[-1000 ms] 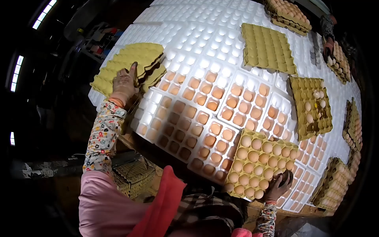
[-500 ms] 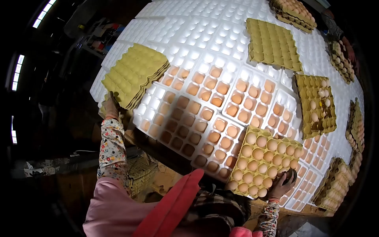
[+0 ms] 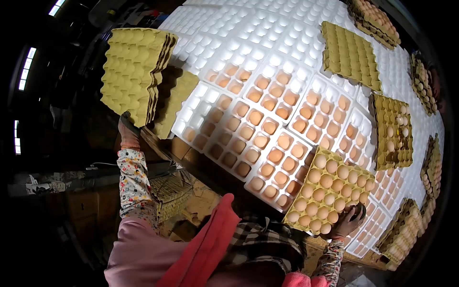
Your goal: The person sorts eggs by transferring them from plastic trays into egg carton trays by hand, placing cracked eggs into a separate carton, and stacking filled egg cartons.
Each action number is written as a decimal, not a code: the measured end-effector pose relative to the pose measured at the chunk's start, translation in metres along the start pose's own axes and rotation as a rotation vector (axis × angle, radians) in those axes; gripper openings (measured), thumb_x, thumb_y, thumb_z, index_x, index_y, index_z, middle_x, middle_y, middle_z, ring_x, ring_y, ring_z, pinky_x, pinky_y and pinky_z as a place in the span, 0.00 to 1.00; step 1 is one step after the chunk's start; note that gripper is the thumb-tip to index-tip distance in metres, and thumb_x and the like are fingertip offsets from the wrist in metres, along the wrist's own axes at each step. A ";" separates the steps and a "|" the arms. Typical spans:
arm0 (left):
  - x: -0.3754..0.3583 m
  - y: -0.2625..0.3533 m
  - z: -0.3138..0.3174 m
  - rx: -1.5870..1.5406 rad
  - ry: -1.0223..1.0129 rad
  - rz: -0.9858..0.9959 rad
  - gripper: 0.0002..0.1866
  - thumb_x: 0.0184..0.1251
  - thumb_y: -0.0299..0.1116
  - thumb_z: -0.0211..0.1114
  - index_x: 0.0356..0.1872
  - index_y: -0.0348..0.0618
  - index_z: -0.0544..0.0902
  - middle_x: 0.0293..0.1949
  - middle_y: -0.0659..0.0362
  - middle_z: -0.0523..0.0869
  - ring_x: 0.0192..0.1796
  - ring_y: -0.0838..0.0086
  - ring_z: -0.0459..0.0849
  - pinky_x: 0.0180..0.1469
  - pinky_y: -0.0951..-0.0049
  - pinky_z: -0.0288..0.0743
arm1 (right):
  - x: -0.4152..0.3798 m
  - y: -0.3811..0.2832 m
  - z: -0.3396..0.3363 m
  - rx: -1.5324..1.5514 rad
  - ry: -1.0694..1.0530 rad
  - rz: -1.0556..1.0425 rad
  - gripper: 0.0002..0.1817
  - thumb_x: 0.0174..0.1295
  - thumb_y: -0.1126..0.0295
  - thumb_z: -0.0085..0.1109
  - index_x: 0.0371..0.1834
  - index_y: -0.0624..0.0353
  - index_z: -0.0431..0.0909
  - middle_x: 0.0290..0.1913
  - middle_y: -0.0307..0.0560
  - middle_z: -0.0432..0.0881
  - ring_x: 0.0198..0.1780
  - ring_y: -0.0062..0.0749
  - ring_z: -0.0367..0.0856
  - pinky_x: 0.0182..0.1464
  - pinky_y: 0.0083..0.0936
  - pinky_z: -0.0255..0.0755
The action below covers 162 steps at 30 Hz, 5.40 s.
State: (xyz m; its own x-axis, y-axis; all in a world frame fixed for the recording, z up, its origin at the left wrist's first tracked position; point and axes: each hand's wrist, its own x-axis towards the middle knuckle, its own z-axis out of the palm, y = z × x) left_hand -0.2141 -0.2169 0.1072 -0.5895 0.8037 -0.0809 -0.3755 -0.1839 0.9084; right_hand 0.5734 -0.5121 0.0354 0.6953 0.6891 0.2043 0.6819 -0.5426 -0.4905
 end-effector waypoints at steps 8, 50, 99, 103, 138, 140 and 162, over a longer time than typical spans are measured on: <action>0.045 -0.055 -0.106 0.076 -0.120 -0.253 0.15 0.73 0.37 0.56 0.52 0.38 0.78 0.45 0.54 0.83 0.41 0.57 0.79 0.49 0.61 0.75 | 0.002 -0.002 0.001 0.045 -0.032 0.025 0.25 0.71 0.54 0.52 0.62 0.63 0.73 0.61 0.58 0.72 0.61 0.54 0.72 0.63 0.46 0.64; -0.419 -0.156 0.270 1.519 -1.440 0.421 0.31 0.57 0.47 0.71 0.64 0.58 0.74 0.64 0.44 0.67 0.53 0.55 0.80 0.54 0.60 0.78 | -0.008 -0.107 -0.029 0.922 -0.969 0.164 0.17 0.61 0.69 0.60 0.51 0.65 0.74 0.34 0.47 0.81 0.30 0.28 0.78 0.38 0.27 0.77; -0.158 -0.322 0.399 0.783 -0.441 0.572 0.32 0.61 0.24 0.55 0.68 0.31 0.62 0.60 0.37 0.70 0.59 0.44 0.74 0.63 0.52 0.68 | 0.237 -0.419 0.302 0.842 -0.710 -0.381 0.15 0.63 0.66 0.62 0.50 0.61 0.83 0.36 0.40 0.86 0.38 0.22 0.80 0.45 0.20 0.74; -0.175 -0.296 0.390 0.694 -0.708 0.568 0.23 0.62 0.27 0.61 0.60 0.39 0.72 0.57 0.42 0.75 0.55 0.44 0.76 0.59 0.54 0.71 | 0.225 -0.333 0.180 0.932 -0.563 -0.524 0.14 0.67 0.67 0.58 0.50 0.64 0.82 0.37 0.42 0.86 0.38 0.22 0.82 0.43 0.20 0.76; -0.351 -0.187 0.354 0.251 -1.276 -0.989 0.28 0.64 0.31 0.60 0.67 0.41 0.69 0.55 0.53 0.79 0.48 0.66 0.83 0.46 0.66 0.82 | 0.118 -0.105 -0.067 1.250 -0.995 0.390 0.27 0.58 0.66 0.67 0.60 0.61 0.71 0.47 0.46 0.80 0.43 0.22 0.79 0.44 0.21 0.75; -0.358 -0.198 0.393 0.400 -1.438 -0.940 0.24 0.62 0.34 0.63 0.60 0.39 0.75 0.55 0.53 0.79 0.46 0.65 0.84 0.46 0.65 0.81 | 0.141 -0.075 -0.045 0.648 -0.879 -0.049 0.27 0.54 0.65 0.69 0.58 0.53 0.74 0.49 0.48 0.78 0.45 0.33 0.80 0.47 0.29 0.76; -0.076 -0.214 0.358 1.599 -0.768 0.429 0.28 0.57 0.49 0.73 0.55 0.44 0.80 0.62 0.39 0.66 0.54 0.42 0.78 0.53 0.55 0.78 | 0.213 -0.301 0.065 0.428 -1.179 -0.034 0.26 0.54 0.59 0.73 0.51 0.63 0.80 0.46 0.51 0.82 0.44 0.31 0.81 0.49 0.29 0.76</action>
State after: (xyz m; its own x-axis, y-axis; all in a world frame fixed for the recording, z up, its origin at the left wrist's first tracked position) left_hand 0.1670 -0.0359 0.0659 0.1454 0.9894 0.0029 0.9353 -0.1384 0.3258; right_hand 0.5018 -0.1711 0.1716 -0.0977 0.8294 -0.5501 0.4133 -0.4690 -0.7805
